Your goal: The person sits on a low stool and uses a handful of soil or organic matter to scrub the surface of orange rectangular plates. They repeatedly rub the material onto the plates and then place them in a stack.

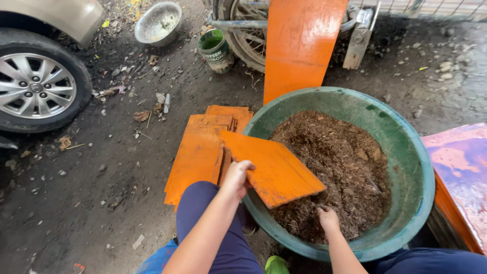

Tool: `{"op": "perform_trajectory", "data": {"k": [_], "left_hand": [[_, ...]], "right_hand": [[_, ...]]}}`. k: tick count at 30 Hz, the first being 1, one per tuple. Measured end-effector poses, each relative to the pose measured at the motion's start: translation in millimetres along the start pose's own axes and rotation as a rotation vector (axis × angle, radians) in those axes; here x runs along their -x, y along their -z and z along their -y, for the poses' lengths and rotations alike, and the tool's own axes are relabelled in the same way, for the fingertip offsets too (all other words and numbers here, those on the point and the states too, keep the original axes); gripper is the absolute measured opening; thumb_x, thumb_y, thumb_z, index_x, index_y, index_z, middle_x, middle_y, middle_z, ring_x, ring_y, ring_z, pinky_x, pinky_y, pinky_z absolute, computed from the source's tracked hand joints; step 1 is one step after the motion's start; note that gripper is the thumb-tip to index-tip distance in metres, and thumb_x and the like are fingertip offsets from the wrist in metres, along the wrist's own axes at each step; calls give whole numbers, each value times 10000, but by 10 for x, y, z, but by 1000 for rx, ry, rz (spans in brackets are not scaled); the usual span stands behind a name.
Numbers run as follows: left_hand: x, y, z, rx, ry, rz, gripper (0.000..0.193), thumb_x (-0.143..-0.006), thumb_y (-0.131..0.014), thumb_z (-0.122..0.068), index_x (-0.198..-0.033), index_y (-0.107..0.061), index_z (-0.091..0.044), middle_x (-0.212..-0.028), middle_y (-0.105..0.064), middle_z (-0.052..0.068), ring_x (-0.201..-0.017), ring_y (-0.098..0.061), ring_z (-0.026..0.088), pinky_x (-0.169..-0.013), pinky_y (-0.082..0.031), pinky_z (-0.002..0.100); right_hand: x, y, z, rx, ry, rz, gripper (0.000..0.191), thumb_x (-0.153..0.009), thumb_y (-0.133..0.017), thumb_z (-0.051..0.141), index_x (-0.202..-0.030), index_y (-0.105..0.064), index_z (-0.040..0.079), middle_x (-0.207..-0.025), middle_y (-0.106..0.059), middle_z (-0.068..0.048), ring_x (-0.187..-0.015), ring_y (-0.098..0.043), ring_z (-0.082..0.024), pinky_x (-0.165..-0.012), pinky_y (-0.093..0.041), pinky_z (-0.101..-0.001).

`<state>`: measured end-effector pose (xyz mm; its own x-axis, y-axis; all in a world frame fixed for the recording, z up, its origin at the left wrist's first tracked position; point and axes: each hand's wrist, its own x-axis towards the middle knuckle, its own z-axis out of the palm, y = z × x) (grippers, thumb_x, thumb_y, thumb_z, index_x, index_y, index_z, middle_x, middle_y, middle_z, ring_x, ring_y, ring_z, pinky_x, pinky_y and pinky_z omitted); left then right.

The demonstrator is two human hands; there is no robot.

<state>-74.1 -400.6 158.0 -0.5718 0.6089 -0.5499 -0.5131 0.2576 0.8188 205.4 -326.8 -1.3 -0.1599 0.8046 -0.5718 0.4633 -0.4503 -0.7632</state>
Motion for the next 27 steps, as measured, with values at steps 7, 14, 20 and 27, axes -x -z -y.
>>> {"op": "perform_trajectory", "data": {"k": [7, 14, 20, 27], "left_hand": [[706, 408, -533, 116, -179, 66, 281, -734, -682, -114, -1001, -626, -43, -820, -653, 76, -672, -652, 222, -551, -556, 375], [1138, 679, -1298, 276, -52, 65, 298, -745, -645, -123, -1033, -642, -49, -939, -718, 87, -863, -716, 271, -789, -606, 428], [1033, 1371, -1559, 497, -160, 71, 291, -789, -646, -119, -1053, -605, -3, -990, -700, 127, -933, -700, 327, -858, -591, 481], [-214, 1807, -1564, 444, -390, -178, 221, -882, -692, -90, -1060, -587, -12, -879, -656, 96, -759, -622, 288, -686, -497, 427]], "right_hand": [[123, 79, 293, -140, 37, -195, 516, -1086, -497, 368, -1428, -581, -9, -1139, -741, -246, -999, -709, -416, -929, -523, -459], [96, 293, 607, -67, 579, -224, 463, -1045, -478, 336, -1331, -663, 22, -1361, -684, -181, -1270, -630, -299, -1090, -451, -366], [319, 240, 338, -132, 207, -170, 538, -1041, -542, 422, -1362, -619, -2, -1315, -683, -212, -1218, -646, -357, -1049, -462, -426], [334, 232, 361, 252, 37, -75, 428, -966, -596, 331, -1282, -710, 65, -1122, -796, -185, -1056, -752, -315, -963, -555, -410]]}}
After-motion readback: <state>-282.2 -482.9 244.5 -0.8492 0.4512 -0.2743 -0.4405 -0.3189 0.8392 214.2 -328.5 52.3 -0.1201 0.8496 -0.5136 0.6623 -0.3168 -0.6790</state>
